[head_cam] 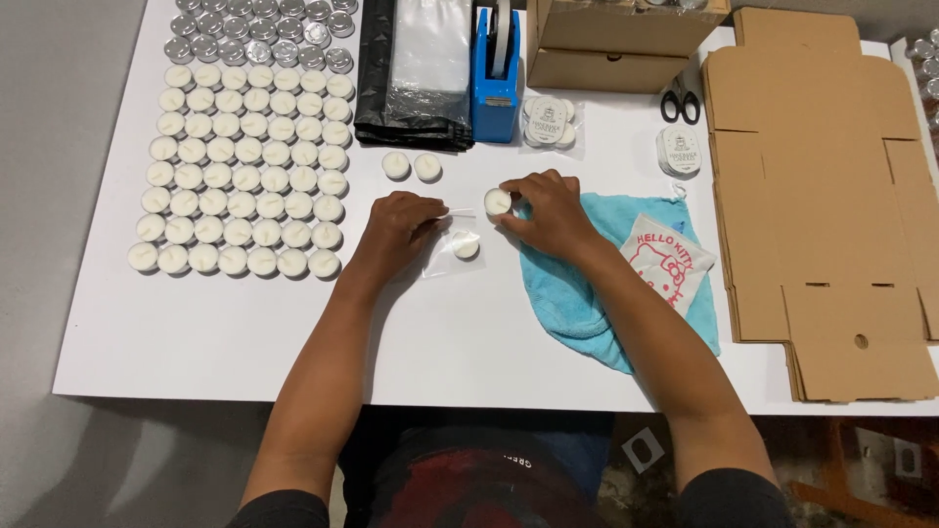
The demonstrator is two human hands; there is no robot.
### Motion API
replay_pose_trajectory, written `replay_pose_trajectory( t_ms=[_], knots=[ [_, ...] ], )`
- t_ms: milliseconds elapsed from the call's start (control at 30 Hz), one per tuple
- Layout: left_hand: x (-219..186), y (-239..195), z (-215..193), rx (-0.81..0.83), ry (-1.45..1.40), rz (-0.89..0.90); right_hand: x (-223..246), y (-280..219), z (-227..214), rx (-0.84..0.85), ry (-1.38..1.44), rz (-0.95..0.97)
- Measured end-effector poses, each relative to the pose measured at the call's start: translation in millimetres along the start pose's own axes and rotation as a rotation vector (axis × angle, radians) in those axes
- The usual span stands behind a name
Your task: The person is individually picking up tea light candles from a large array on a table and placing them into a small clear plastic bag for packaging.
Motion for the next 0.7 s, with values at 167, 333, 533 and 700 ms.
replay_pose_trajectory(
  t_ms=[167,333,533,700],
  knots=[
    [-3.9,0.6,0.8,-0.005,-0.001,0.016,1.5,-15.2,14.0,0.048,0.037,-0.032],
    [-8.1,0.8,3.3,-0.02,-0.019,0.056,2.7,-15.5,21.3,0.067,0.036,-0.074],
    [-12.3,0.5,10.9,-0.022,-0.045,0.102,-0.6,-14.5,28.3,0.107,0.078,-0.059],
    [-12.3,1.5,13.0,0.004,-0.042,0.064,3.9,-16.2,23.7,0.097,0.217,-0.038]
  ],
)
Point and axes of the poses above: each hand's wrist, its own y-axis towards the middle knuckle, its own z-axis out of the palm, x = y × z, the point moved 5 cm from there along y, towards the middle knuckle, and after that the axes turned 7 degrees about x, right-handed, at the moved point
